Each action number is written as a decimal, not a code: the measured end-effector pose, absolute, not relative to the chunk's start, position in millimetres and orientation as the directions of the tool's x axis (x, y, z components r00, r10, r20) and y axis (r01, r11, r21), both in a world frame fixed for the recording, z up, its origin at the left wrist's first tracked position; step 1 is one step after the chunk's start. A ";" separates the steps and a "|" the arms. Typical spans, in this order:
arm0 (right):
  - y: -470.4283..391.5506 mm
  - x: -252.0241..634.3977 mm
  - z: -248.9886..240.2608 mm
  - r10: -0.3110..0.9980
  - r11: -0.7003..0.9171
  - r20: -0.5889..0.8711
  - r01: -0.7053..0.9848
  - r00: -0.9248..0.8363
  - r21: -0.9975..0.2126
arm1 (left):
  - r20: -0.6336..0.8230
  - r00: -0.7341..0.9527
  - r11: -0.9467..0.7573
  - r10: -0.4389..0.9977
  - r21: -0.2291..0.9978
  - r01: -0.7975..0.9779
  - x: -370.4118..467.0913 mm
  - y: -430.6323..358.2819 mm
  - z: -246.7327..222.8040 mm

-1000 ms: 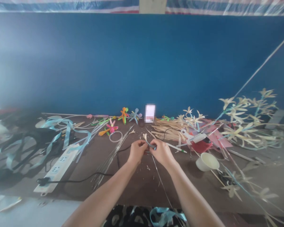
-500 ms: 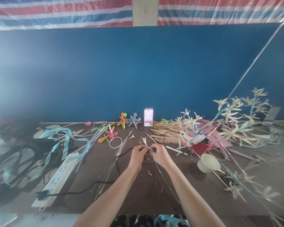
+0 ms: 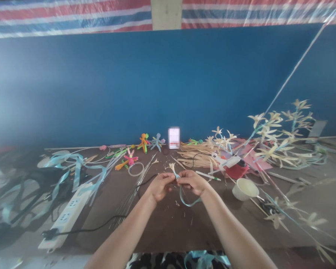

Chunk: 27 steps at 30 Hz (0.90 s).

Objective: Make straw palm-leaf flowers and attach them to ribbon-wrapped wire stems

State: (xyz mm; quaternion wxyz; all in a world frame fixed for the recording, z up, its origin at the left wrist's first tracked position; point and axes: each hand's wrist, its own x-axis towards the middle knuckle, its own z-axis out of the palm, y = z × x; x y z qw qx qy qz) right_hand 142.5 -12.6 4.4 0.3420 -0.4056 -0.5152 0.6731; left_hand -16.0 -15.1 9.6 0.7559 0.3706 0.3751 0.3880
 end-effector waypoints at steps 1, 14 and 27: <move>-12.8 142.7 4.3 0.864 -0.256 -0.198 -0.064 -0.463 -0.965 | -0.273 0.425 0.422 0.863 0.853 -0.307 -16.6 -14.9 8.9; -16.9 140.0 5.3 0.808 -0.356 -0.229 -0.140 -0.543 -0.924 | -0.234 0.433 0.366 0.870 0.896 -0.251 -20.3 -17.9 14.4; -24.7 132.4 16.7 0.988 0.103 0.068 0.275 -0.136 -0.956 | -0.157 0.203 0.179 0.967 0.979 -0.096 -16.1 -20.9 8.2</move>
